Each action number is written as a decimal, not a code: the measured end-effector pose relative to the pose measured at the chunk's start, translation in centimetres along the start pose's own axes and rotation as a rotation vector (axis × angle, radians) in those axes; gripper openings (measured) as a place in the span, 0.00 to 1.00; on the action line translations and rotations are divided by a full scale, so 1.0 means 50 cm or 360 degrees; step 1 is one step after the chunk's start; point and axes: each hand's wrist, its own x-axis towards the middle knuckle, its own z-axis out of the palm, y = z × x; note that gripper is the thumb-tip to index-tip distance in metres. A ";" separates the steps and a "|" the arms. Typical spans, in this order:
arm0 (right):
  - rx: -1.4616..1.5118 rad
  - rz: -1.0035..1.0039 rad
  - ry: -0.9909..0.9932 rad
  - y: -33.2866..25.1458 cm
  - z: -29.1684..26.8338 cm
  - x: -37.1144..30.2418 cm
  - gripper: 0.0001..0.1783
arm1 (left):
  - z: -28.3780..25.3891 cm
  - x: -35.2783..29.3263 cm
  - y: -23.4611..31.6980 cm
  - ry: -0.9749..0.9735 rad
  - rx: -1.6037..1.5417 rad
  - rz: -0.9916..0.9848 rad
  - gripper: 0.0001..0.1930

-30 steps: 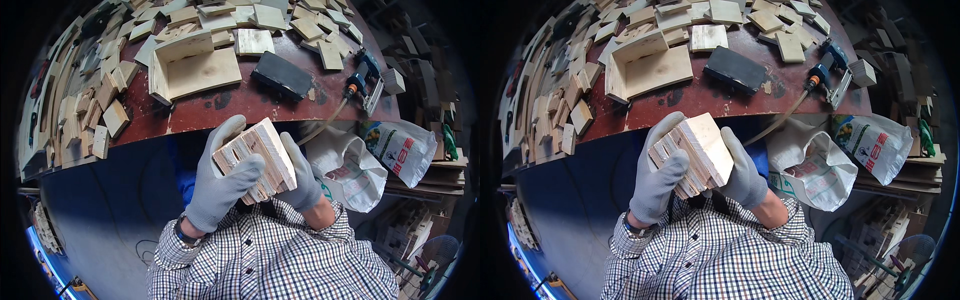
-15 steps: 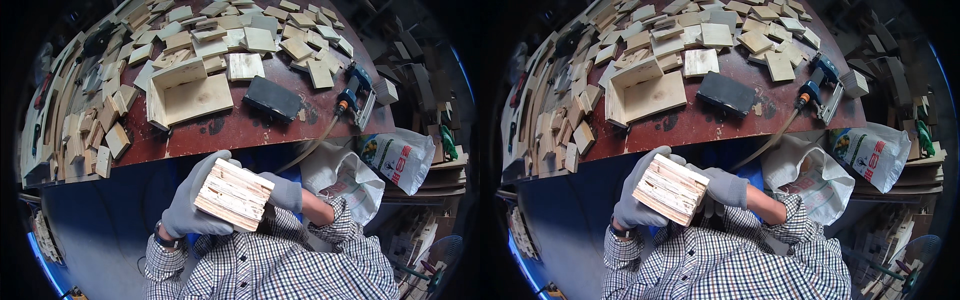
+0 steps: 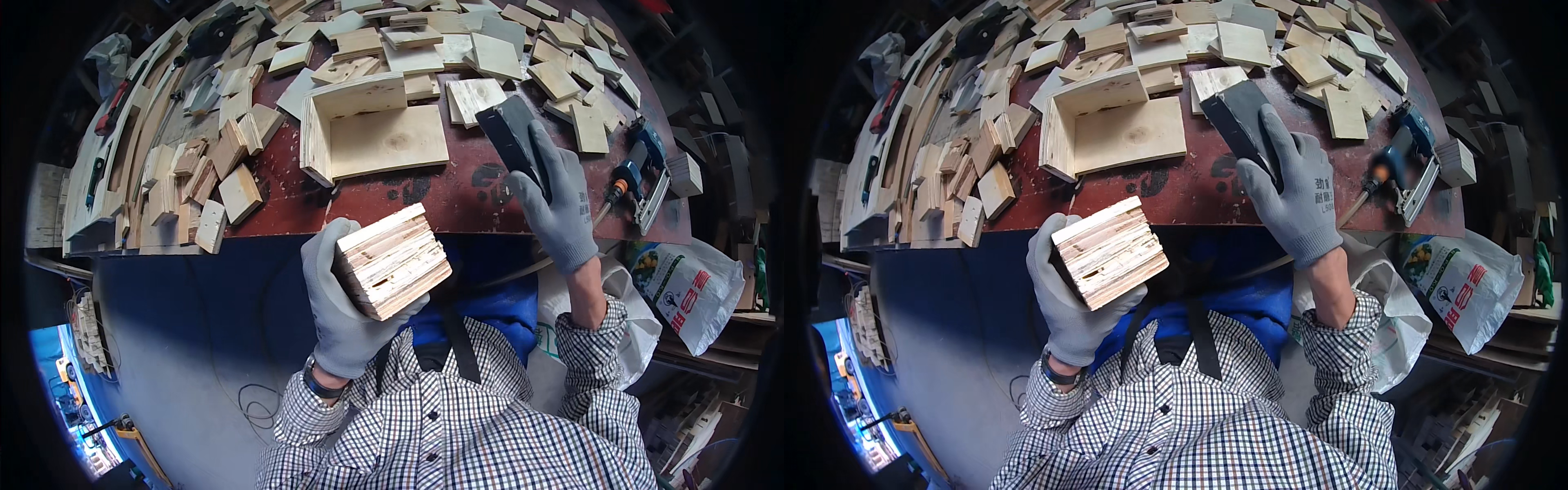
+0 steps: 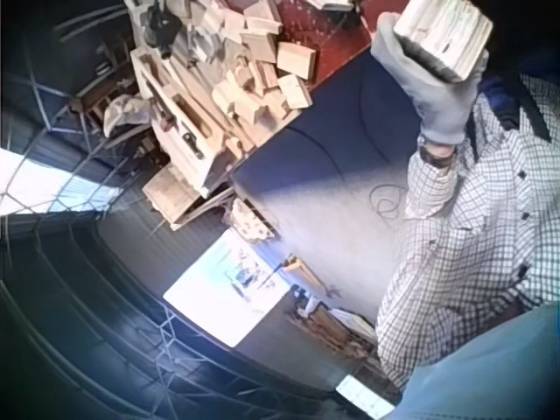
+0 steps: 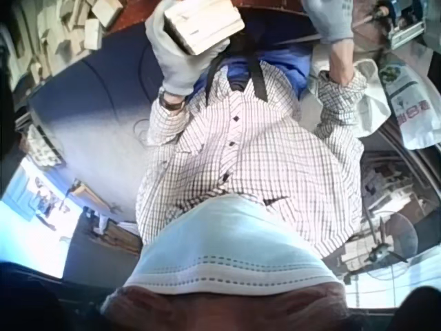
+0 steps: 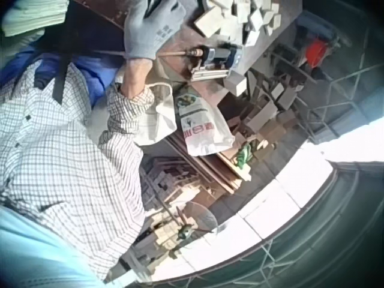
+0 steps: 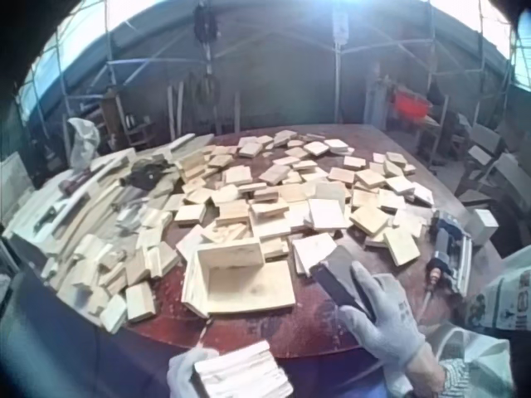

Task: The person assembles small wooden boxes by hand, using a nail gun to fasten the pieces together. They then sand the edges of the assembled boxes with a sanding block to smooth the surfaces.

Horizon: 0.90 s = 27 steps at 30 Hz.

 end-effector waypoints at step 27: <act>0.0416 -0.0147 -0.0360 -0.186 -0.021 -0.232 0.43 | -0.028 -0.001 -0.050 0.0312 -0.0155 -0.0284 0.59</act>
